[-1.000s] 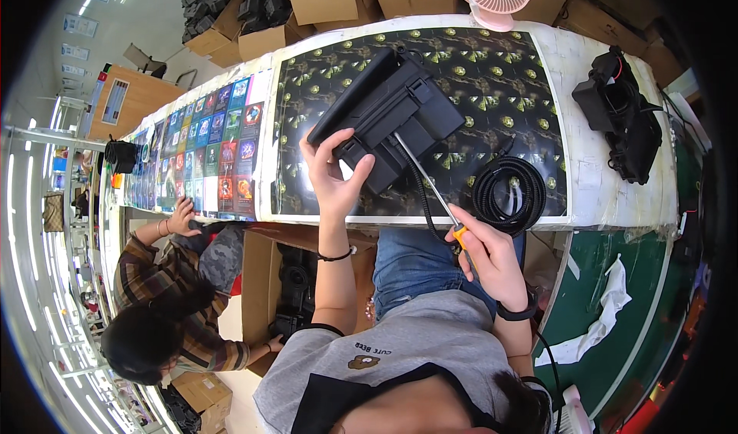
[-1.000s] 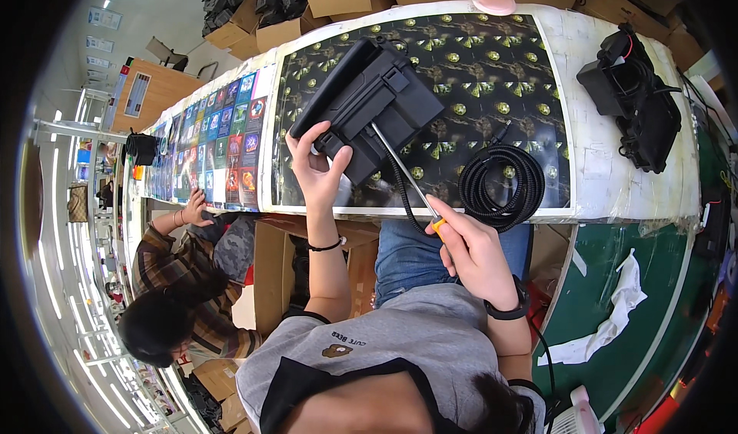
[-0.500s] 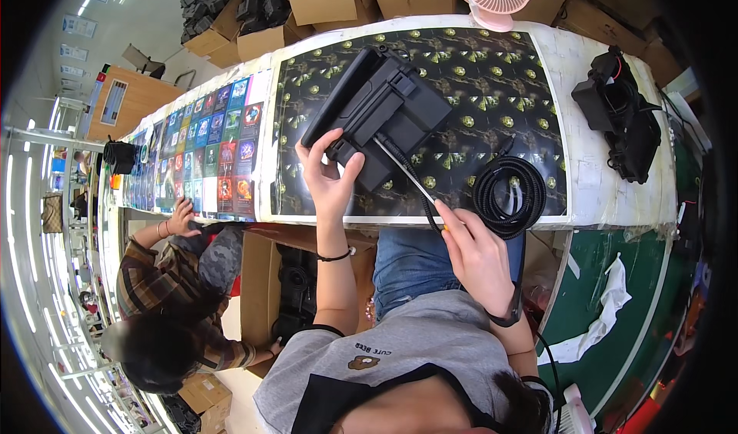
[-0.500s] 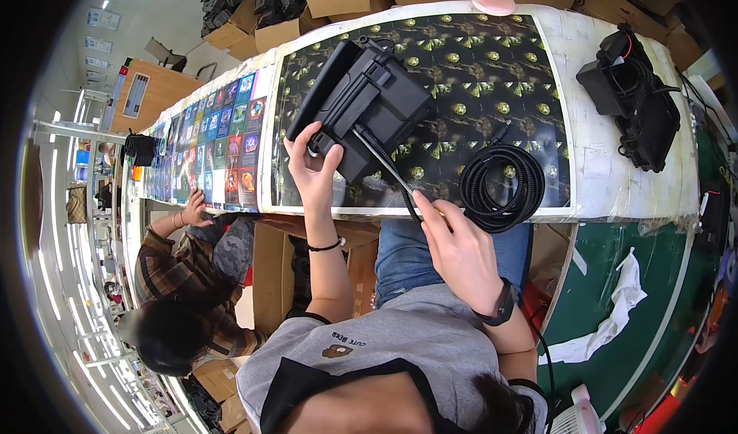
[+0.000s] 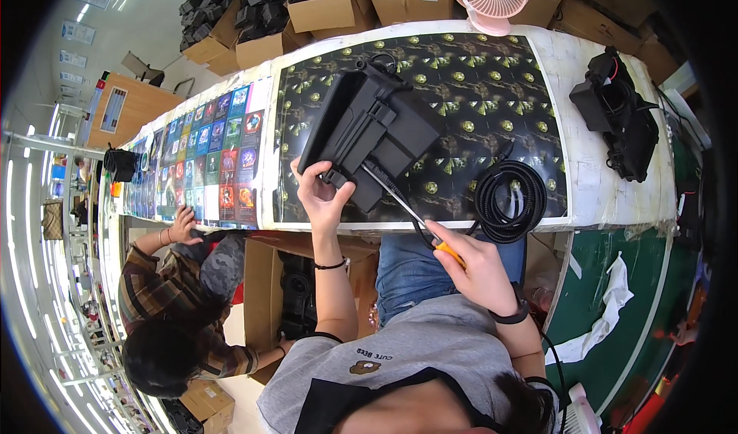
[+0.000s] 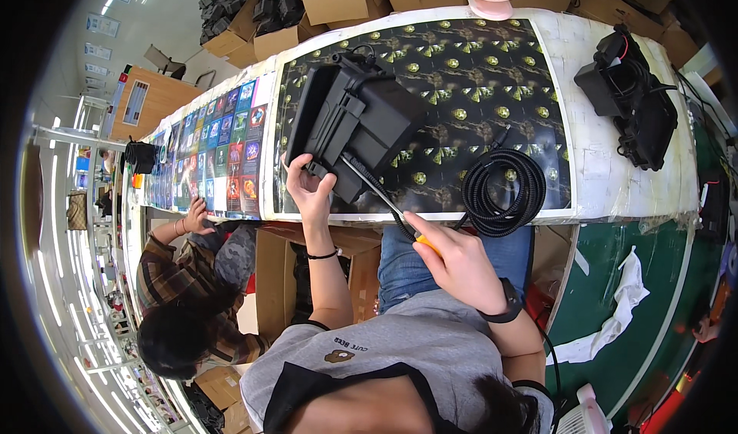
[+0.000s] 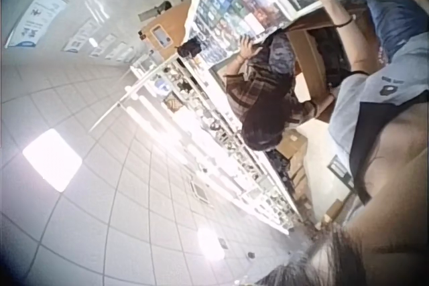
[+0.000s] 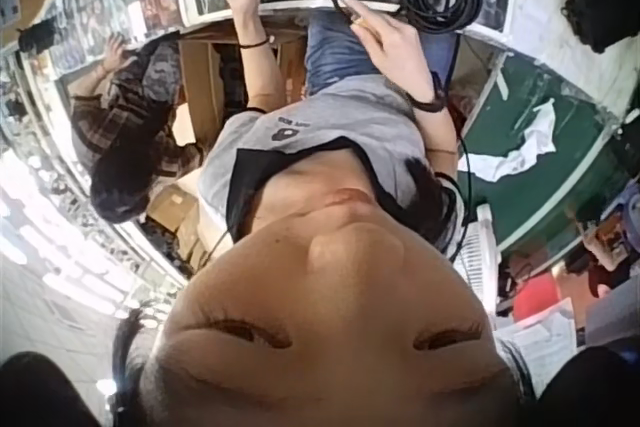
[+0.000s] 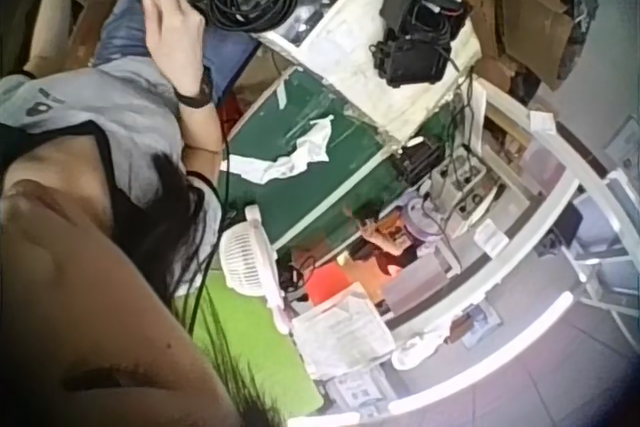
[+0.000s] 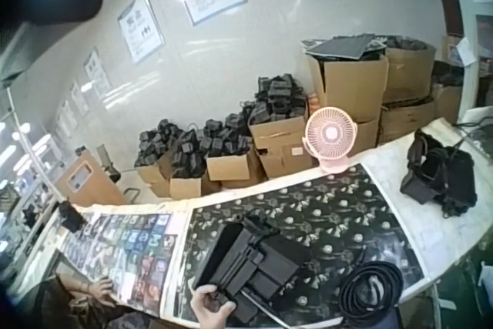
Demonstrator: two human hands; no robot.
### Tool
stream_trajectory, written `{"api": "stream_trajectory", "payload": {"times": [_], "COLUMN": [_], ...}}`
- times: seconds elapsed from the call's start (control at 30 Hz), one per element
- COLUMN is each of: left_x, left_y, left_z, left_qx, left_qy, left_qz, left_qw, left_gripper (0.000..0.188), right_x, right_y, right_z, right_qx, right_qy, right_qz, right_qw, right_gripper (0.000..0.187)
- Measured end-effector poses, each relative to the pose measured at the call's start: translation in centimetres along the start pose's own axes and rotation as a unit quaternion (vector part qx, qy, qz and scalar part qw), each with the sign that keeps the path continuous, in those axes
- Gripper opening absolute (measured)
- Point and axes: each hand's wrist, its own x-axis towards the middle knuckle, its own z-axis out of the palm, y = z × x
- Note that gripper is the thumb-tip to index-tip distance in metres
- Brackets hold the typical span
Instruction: Assembling black electronic boxes by connecting internal wires and using a screwdriver to fasten the casing.
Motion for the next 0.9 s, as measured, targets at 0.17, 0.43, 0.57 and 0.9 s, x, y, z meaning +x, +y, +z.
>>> {"api": "stream_trajectory", "payload": {"times": [0.17, 0.43, 0.57, 0.9], "left_x": [0.1, -1.3, -1.2, -2.5], "left_y": [-0.2, 0.1, 0.2, -1.3], "left_z": [0.3, -0.7, -0.9, -0.5], "left_qx": [0.004, 0.022, -0.019, -0.144], "left_qy": [-0.014, -0.022, -0.077, -0.098], "left_qz": [0.064, 0.157, 0.183, 0.096], "left_qw": [0.998, 0.987, 0.980, 0.980], "left_gripper": [0.049, 0.051, 0.045, 0.050], "right_x": [0.0, -0.4, 3.9, 11.4], "right_y": [0.2, -0.8, 0.7, 2.3], "right_z": [-1.9, -8.2, -7.3, -5.6], "right_qx": [0.090, -0.043, 0.182, 0.237], "right_qy": [-0.085, -0.007, 0.195, 0.114], "right_qz": [0.095, -0.017, 0.077, 0.024], "right_qw": [0.988, 0.999, 0.961, 0.964], "right_gripper": [0.045, 0.037, 0.019, 0.030]}}
